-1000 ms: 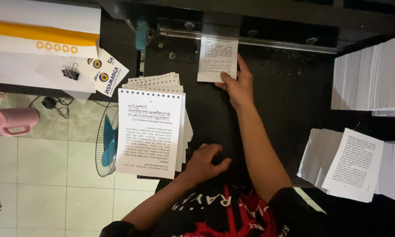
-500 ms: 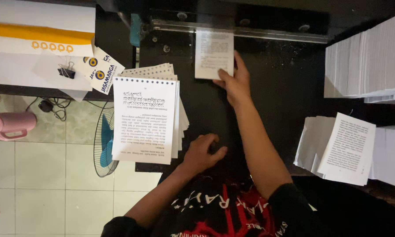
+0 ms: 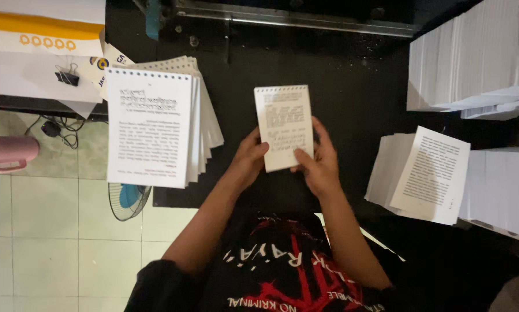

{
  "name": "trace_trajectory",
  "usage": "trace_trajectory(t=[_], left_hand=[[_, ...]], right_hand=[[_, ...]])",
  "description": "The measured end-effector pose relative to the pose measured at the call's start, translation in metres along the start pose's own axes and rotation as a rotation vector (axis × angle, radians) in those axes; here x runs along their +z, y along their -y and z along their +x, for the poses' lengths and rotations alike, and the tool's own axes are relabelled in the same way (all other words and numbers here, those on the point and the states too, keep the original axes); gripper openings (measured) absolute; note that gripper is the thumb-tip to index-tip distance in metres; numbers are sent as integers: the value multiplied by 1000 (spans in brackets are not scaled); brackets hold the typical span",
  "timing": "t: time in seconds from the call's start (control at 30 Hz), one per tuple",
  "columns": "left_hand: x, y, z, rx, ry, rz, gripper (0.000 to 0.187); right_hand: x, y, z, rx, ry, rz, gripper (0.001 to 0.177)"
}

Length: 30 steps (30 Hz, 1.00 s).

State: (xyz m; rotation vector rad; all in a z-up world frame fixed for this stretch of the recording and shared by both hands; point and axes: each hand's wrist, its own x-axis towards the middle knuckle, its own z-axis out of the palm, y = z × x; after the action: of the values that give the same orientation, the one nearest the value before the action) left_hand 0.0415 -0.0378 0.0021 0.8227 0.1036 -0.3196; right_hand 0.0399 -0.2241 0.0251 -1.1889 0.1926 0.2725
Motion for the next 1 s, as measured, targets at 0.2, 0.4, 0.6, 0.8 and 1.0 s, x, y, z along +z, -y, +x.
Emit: trace_trajectory(t=[0.2,0.4,0.6,0.8,1.0], left_hand=[[33,51,-21,-10,33,-519,66],[91,13,-25,419,218,-48,108],[180,-201,-144,701,-419,1287,65],[121,-254,-112,245,-885,1922,69],[42,-243,-83,110,-864,2050,87]], right_hand=[[-19,3,-31,54,134,160,84],[-42,4,-56,71,176,126,63],[-57,58,-76,109,500,134,63],[-51,140,-115,-130,748,-108,54],[-92,204,-173,-503,472,-357,50]])
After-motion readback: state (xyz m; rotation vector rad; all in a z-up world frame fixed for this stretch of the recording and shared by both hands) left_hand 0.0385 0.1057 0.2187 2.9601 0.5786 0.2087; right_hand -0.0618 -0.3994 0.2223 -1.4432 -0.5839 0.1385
